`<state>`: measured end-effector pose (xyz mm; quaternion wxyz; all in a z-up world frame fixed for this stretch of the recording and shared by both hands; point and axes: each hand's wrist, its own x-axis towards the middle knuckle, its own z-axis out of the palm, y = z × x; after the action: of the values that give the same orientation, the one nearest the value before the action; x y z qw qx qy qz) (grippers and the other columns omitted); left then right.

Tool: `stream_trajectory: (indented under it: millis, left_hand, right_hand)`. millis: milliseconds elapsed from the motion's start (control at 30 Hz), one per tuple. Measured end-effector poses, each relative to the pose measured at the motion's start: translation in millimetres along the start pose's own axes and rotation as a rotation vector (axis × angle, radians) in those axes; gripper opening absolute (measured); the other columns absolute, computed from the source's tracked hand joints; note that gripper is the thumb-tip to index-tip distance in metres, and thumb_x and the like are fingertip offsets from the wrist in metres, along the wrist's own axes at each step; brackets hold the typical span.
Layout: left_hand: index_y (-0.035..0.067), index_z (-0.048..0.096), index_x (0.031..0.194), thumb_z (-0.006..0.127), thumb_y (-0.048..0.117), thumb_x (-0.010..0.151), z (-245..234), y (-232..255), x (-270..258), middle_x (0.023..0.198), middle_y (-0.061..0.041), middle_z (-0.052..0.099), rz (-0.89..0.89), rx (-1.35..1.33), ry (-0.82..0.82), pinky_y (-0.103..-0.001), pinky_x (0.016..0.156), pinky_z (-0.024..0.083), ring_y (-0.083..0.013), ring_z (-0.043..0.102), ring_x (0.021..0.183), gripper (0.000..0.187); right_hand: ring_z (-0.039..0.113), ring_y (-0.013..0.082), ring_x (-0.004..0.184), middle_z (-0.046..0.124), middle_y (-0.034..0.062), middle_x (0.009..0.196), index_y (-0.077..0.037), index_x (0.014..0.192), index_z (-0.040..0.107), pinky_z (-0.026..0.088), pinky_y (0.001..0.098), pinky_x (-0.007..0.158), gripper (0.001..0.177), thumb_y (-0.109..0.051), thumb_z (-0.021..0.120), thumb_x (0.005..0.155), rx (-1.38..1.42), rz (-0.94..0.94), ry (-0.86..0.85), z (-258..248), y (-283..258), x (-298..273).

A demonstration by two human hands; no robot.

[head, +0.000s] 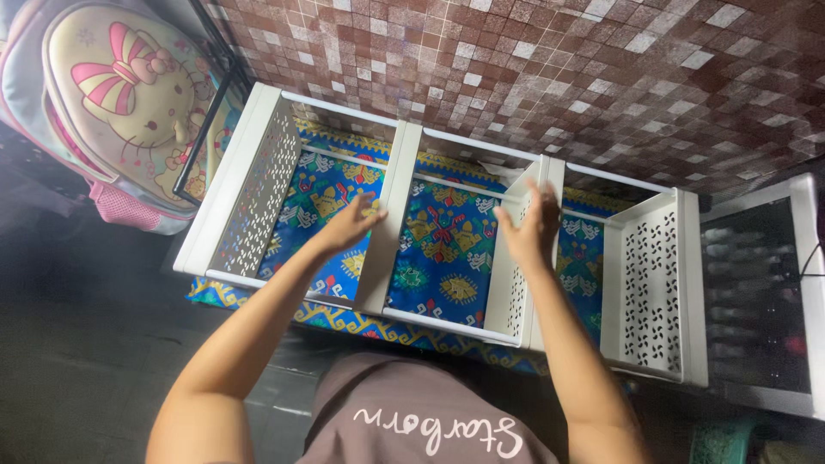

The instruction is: The person assembles a three-tiered white plastic shelving unit by inserting white metal poles into the corner holes of perforated trays and then stacking the trays to form a stable structure.

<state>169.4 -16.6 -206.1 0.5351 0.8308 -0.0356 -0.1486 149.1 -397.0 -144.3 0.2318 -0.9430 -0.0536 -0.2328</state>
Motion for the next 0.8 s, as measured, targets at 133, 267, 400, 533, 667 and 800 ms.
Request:
stream_trajectory:
  millis: [133, 267, 400, 533, 667, 800]
  left_hand:
    - [-0.003, 0.039, 0.146, 0.064, 0.049, 0.095, 14.8, -25.2, 123.6, 0.138, -0.028, 0.060, 0.010, -0.332, 0.078, -0.044, 0.103, 0.049, -0.0363, 0.061, 0.126, 0.077]
    - [-0.005, 0.053, 0.132, 0.064, 0.041, 0.097, 48.1, -14.9, 156.1, 0.120, -0.028, 0.069, -0.027, -0.091, 0.395, -0.041, 0.096, 0.052, -0.0351, 0.068, 0.112, 0.059]
    - [-0.002, 0.059, 0.123, 0.062, 0.036, 0.100, 47.2, 28.3, 96.8, 0.105, -0.022, 0.069, 0.083, -0.122, 0.568, -0.037, 0.084, 0.050, -0.0287, 0.065, 0.096, 0.044]
    - [-0.001, 0.058, 0.115, 0.059, 0.030, 0.108, 34.8, 67.1, 2.8, 0.094, -0.007, 0.061, 0.352, -0.424, 0.572, -0.031, 0.080, 0.047, -0.0131, 0.054, 0.088, 0.032]
    - [-0.001, 0.058, 0.110, 0.057, 0.029, 0.112, 36.9, 77.2, -44.7, 0.090, -0.002, 0.052, 0.416, -0.514, 0.726, -0.028, 0.074, 0.038, -0.0108, 0.044, 0.083, 0.029]
    - [0.000, 0.060, 0.119, 0.048, 0.045, 0.107, 48.2, 49.4, -62.8, 0.096, 0.000, 0.064, 0.562, -0.411, 0.835, -0.024, 0.074, 0.044, -0.0083, 0.057, 0.085, 0.048]
  right_hand:
    - [0.024, 0.0585, 0.142, 0.025, 0.0470, 0.153, 0.001, 0.152, 0.018, 0.026, 0.0593, 0.112, 0.121, -0.040, 0.099, 0.073, -0.029, 0.396, -0.049, 37.0, 101.6, 31.0]
    - [0.060, 0.0342, 0.129, 0.058, 0.0278, 0.143, 0.002, 0.154, 0.024, 0.047, 0.0418, 0.110, 0.102, -0.019, 0.086, 0.075, 0.428, 0.435, -0.128, 51.8, 129.6, 22.0]
    - [0.065, 0.0315, 0.121, 0.060, 0.0250, 0.138, 0.002, 0.157, 0.023, 0.052, 0.0388, 0.103, 0.097, -0.010, 0.081, 0.080, 0.468, 0.424, -0.031, 2.6, 94.3, 1.9]
    - [0.064, 0.0315, 0.125, 0.060, 0.0254, 0.140, 0.002, 0.157, 0.024, 0.050, 0.0403, 0.107, 0.095, -0.003, 0.082, 0.082, 0.331, 0.211, 0.149, -61.7, 39.6, -47.3]
    - [0.050, 0.0355, 0.140, 0.041, 0.0289, 0.155, -0.001, 0.162, 0.009, 0.042, 0.0451, 0.119, 0.102, 0.003, 0.077, 0.086, 0.443, 0.117, 0.340, -65.0, 5.4, -88.6]
    - [0.043, 0.0354, 0.145, 0.033, 0.0286, 0.158, -0.004, 0.162, 0.002, 0.037, 0.0465, 0.125, 0.101, 0.000, 0.077, 0.093, 0.585, 0.069, 0.393, -28.3, -3.8, -119.9]
